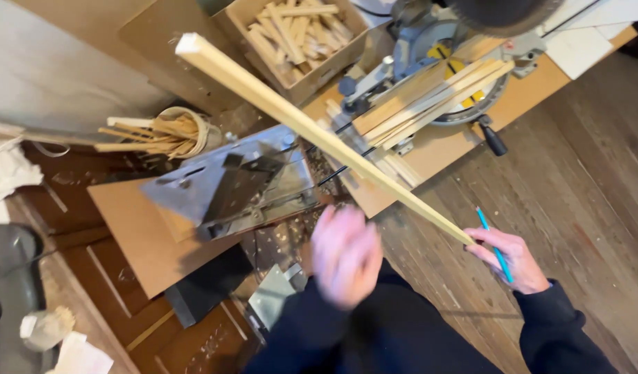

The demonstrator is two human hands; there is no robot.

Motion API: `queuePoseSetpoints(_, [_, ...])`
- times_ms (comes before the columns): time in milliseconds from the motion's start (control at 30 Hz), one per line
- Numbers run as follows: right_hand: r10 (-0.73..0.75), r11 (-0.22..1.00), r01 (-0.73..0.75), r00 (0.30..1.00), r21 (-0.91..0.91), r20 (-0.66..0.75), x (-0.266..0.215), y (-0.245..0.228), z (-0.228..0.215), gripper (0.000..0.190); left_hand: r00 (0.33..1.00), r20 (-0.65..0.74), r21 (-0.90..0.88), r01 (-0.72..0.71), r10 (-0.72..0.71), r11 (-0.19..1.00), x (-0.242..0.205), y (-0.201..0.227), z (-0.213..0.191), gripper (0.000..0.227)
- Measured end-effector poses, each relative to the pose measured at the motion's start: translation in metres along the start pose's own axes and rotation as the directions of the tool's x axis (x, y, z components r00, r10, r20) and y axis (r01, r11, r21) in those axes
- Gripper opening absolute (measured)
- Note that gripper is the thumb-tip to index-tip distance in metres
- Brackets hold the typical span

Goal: The person is measuring wooden frame molding and preparing it for cutting using a pencil and a frame chopper.

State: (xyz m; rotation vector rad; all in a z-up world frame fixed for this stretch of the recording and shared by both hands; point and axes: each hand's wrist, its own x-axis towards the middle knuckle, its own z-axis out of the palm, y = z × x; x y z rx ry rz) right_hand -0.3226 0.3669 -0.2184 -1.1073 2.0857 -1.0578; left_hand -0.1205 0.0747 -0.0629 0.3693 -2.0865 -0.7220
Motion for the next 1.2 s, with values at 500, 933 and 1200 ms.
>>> queuePoseSetpoints(500, [-0.114, 0.968, 0.180, 0.937, -0.177, 0.330, 0.061, -0.127, 0.112, 0.032, 0.877, 0.468, 0.541, -0.187, -0.109, 0.820, -0.048, -0.127, -0.300, 0.037])
queuePoseSetpoints(933, [-0.091, 0.742, 0.216, 0.970, -0.634, 0.223, 0.170, -0.108, 0.129, 0.027, 0.885, 0.399, 0.275, 0.135, -0.240, 0.952, -0.114, -0.275, -0.240, 0.034])
queuePoseSetpoints(1200, [-0.061, 0.753, 0.228, 0.958, -0.617, 0.279, 0.213, -0.083, 0.138, 0.031, 0.838, 0.453, 0.229, 0.223, -0.306, 0.948, -0.113, -0.307, -0.219, 0.040])
